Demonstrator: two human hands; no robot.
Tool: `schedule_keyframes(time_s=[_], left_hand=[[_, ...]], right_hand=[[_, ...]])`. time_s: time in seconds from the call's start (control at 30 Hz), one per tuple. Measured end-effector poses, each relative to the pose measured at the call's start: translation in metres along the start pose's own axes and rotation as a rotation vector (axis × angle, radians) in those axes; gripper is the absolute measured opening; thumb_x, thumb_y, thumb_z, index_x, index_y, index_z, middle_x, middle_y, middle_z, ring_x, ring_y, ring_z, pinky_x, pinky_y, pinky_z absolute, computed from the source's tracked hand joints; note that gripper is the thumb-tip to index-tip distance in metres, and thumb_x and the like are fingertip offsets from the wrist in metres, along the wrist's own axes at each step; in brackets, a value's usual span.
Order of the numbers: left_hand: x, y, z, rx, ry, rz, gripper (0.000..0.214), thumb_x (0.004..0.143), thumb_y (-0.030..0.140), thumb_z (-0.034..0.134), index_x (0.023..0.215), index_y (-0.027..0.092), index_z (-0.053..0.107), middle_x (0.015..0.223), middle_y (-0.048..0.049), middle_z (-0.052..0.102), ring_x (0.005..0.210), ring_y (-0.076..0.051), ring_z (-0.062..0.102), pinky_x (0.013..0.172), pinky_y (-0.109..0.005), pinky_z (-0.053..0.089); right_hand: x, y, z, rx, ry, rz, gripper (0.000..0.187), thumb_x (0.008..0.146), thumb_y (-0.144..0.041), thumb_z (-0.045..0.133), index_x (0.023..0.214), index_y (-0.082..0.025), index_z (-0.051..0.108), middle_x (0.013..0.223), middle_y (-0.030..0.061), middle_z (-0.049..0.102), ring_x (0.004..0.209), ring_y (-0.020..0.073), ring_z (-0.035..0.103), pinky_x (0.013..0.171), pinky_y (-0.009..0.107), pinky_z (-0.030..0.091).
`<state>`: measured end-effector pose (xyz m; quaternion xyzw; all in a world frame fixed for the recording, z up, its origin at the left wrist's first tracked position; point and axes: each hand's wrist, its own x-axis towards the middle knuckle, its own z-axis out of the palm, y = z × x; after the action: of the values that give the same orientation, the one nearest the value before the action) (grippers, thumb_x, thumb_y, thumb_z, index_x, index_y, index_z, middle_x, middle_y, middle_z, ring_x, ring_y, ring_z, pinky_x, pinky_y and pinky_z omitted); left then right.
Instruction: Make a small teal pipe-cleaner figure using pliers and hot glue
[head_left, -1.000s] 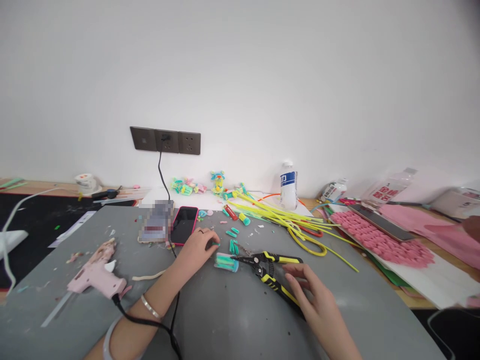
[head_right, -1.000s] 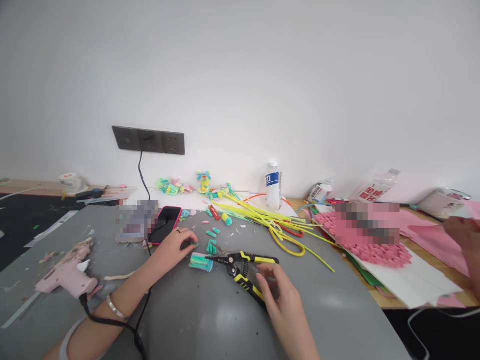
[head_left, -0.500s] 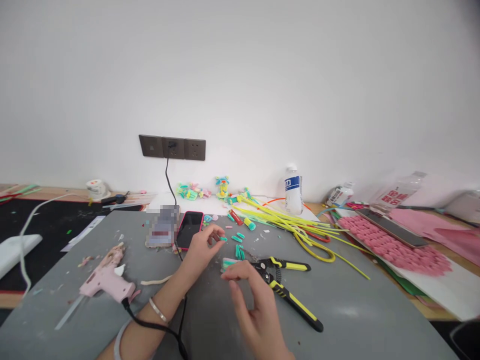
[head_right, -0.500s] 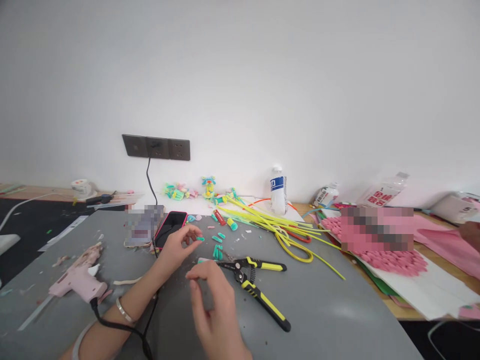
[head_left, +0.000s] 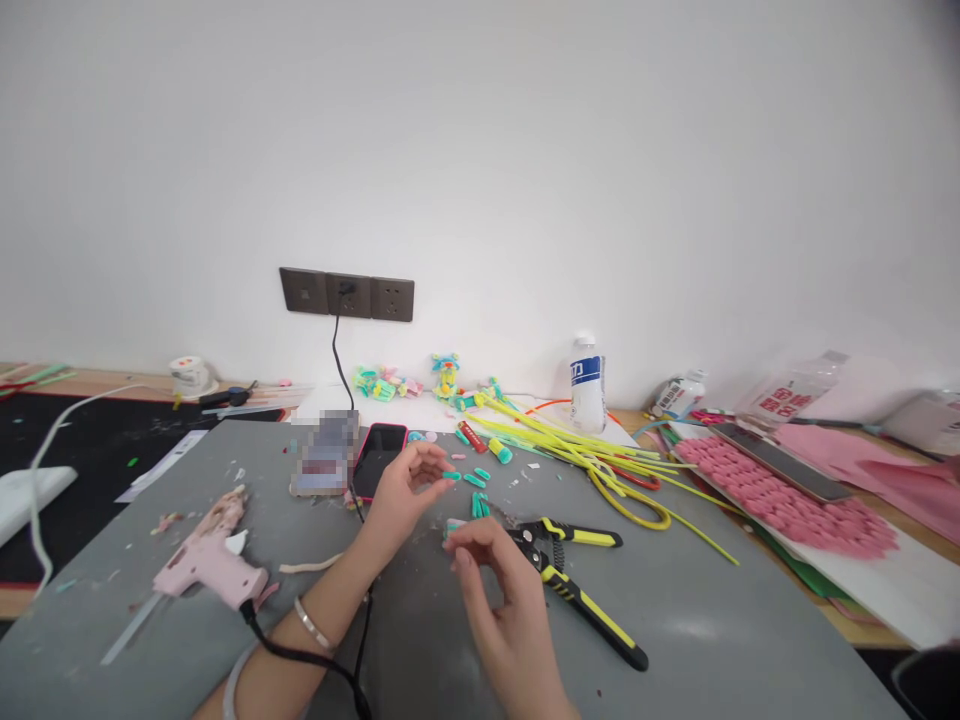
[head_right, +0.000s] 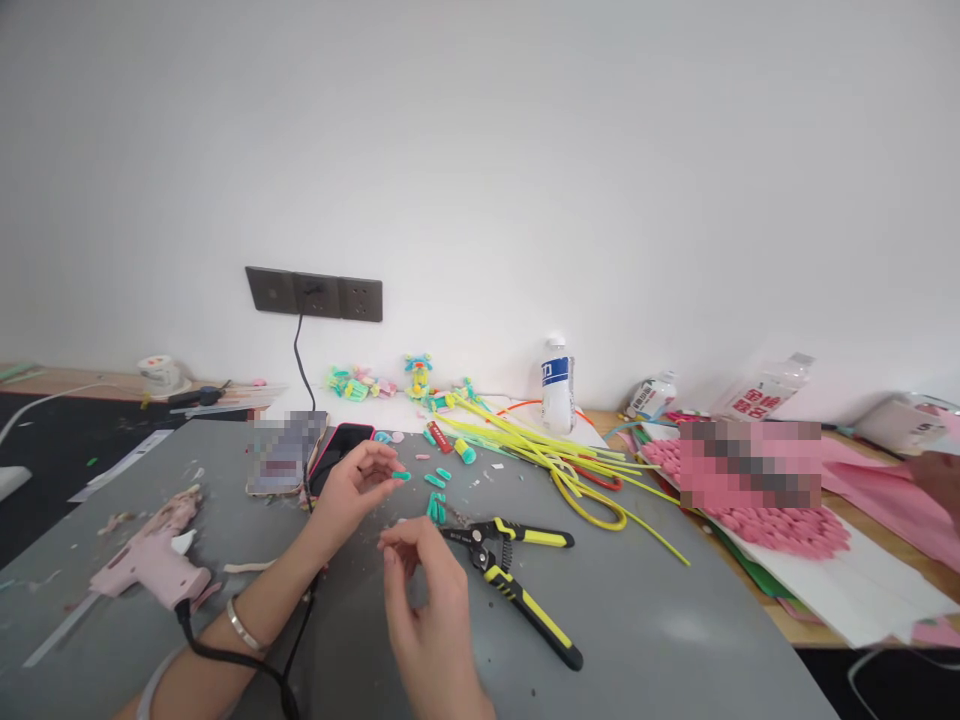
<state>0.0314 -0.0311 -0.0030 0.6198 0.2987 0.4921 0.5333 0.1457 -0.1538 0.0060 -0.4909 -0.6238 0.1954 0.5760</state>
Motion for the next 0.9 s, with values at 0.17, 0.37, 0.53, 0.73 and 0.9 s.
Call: schedule_keyframes(time_s=[0.17,0.37,0.53,0.73,0.9], left_hand=[[-0.001,0.001,0.001,-0.084,-0.073,-0.017,0.024,0.074,0.032,0.079,0.087,0.017,0.064,0.084,-0.0039,0.071,0.081,-0.017,0.067,0.078,-0.029,0.053],[-0.003,0.004,0.0,-0.073,-0.044,-0.028,0.023,0.071,0.035,0.081,0.08,0.017,0.07,0.074,-0.0014,0.068,0.069,-0.015,0.063,0.062,-0.024,0.051],[-0.004,0.007,0.001,-0.121,-0.09,-0.026,0.019,0.076,0.034,0.078,0.084,0.017,0.074,0.075,-0.0026,0.07,0.067,-0.015,0.063,0.064,-0.025,0.052],[-0.004,0.007,0.002,-0.145,-0.143,0.035,0.015,0.075,0.029,0.079,0.083,0.017,0.075,0.077,-0.0029,0.07,0.074,-0.016,0.064,0.069,-0.026,0.052],[-0.004,0.009,0.001,-0.092,-0.154,0.066,0.011,0.079,0.028,0.075,0.081,0.017,0.073,0.077,-0.0021,0.066,0.073,-0.015,0.062,0.068,-0.025,0.05]], right_hand=[[0.027,0.011,-0.003,-0.142,0.14,0.024,0.016,0.092,-0.018,0.051,0.104,-0.021,0.062,0.093,0.0053,0.064,0.078,0.0176,0.059,0.067,0.028,0.048],[0.049,0.023,-0.011,0.062,0.052,0.092,0.008,0.085,-0.022,0.062,0.087,-0.02,0.069,0.086,0.0049,0.07,0.08,0.019,0.065,0.071,0.03,0.051],[0.051,0.03,-0.012,0.402,0.054,0.331,0.022,0.075,-0.039,0.076,0.081,-0.018,0.071,0.077,0.0044,0.072,0.073,0.0198,0.068,0.07,0.032,0.055],[0.052,0.029,-0.015,0.552,0.066,0.442,0.033,0.065,-0.044,0.086,0.073,-0.017,0.069,0.069,0.0011,0.069,0.065,0.0152,0.064,0.067,0.028,0.054],[0.051,0.027,-0.014,0.556,0.062,0.458,0.032,0.066,-0.044,0.085,0.074,-0.017,0.069,0.07,0.0012,0.069,0.066,0.0154,0.064,0.068,0.028,0.053]])
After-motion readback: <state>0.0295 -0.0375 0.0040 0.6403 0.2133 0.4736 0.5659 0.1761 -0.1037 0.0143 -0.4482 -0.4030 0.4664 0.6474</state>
